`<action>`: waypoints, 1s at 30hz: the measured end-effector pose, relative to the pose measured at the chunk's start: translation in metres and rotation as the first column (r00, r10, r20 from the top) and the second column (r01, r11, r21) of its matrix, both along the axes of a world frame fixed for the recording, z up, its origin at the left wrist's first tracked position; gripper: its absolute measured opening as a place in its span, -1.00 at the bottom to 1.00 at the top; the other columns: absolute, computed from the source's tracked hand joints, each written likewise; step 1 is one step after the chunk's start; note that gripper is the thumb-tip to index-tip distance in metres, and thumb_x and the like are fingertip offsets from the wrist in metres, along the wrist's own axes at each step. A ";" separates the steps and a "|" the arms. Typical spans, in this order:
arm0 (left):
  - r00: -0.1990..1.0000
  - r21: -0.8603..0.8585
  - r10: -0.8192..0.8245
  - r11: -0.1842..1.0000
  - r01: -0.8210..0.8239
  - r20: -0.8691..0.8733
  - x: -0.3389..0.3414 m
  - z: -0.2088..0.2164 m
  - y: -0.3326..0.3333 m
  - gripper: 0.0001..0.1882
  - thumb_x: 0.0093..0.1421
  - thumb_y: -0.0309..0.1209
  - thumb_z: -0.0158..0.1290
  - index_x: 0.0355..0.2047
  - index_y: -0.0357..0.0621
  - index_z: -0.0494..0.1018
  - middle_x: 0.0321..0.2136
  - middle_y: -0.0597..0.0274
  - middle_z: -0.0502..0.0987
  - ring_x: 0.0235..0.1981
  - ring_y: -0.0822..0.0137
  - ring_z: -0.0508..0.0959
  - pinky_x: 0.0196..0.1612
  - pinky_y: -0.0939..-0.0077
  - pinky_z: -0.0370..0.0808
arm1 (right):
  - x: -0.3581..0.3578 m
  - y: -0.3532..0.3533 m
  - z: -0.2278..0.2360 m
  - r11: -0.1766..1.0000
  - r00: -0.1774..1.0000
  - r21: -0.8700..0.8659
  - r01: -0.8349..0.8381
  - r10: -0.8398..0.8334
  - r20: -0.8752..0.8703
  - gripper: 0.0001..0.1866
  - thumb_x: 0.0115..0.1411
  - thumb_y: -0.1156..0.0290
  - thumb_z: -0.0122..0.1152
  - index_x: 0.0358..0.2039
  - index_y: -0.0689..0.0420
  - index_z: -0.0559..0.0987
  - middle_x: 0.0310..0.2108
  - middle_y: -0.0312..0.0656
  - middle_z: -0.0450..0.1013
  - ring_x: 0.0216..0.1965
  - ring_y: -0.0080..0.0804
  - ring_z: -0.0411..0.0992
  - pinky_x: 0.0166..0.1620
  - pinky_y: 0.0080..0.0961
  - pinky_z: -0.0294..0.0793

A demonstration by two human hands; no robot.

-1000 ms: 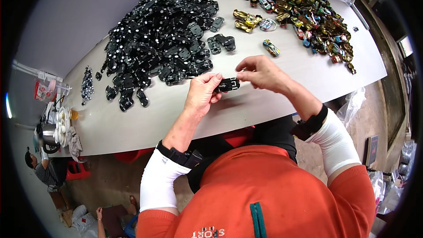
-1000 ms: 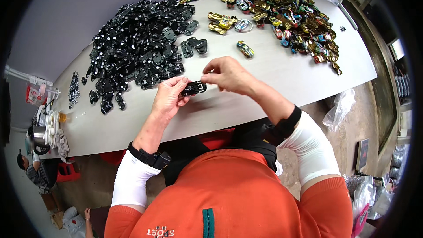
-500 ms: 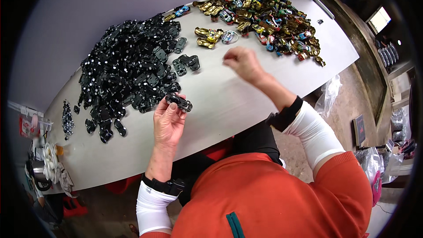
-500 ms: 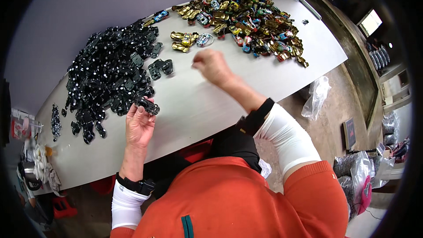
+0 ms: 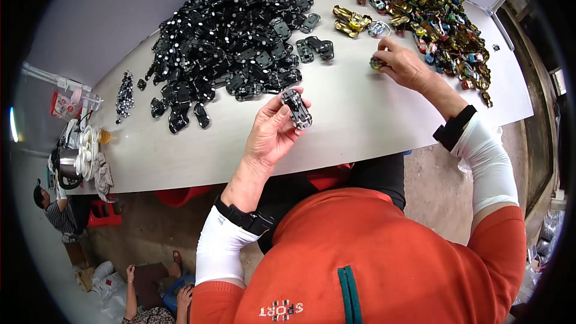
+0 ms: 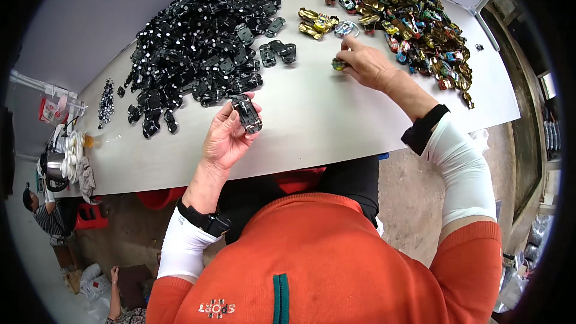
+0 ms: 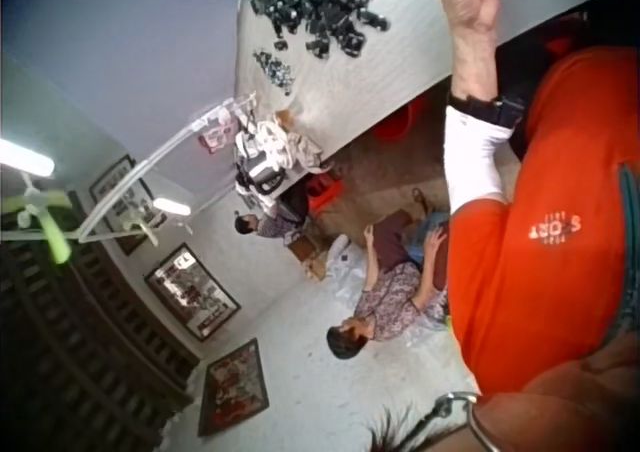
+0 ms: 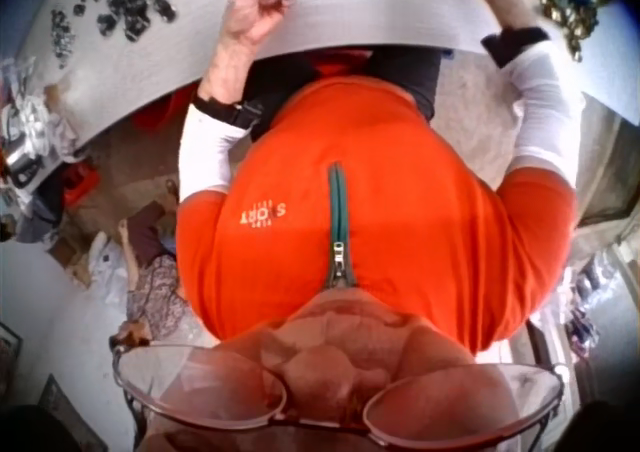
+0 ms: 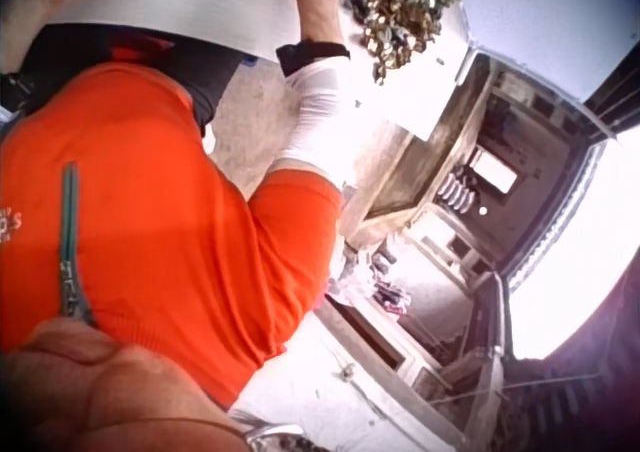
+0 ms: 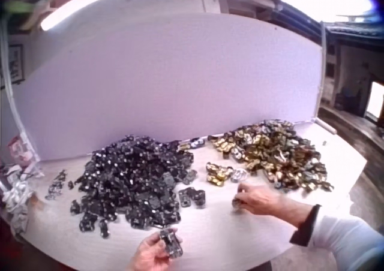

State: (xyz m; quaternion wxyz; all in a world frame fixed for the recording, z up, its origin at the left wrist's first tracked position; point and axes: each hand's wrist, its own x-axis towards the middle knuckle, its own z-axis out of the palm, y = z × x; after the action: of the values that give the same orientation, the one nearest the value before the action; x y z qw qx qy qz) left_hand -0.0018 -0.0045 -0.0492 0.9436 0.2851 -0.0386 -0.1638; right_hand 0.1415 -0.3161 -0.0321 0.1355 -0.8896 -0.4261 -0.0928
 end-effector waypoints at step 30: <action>0.949 0.250 0.245 0.924 -0.290 0.197 -0.005 0.011 -0.018 -0.62 0.06 -0.64 0.04 -0.07 -0.22 0.35 -0.21 0.12 0.49 -0.32 0.43 0.51 -0.29 0.59 0.54 | -0.125 0.115 0.038 0.686 0.942 0.703 0.189 0.076 -0.326 -0.67 -0.12 0.57 0.32 -0.26 0.21 0.52 -0.53 -0.21 0.39 -0.54 -0.53 0.35 -0.49 -0.63 0.35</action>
State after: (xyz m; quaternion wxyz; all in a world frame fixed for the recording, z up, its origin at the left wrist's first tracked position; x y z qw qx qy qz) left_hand -0.0068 -0.0225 -0.0384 0.9018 0.4288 -0.0523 -0.0131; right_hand 0.0168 -0.2012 0.0062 0.5421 -0.7785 -0.2976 -0.1077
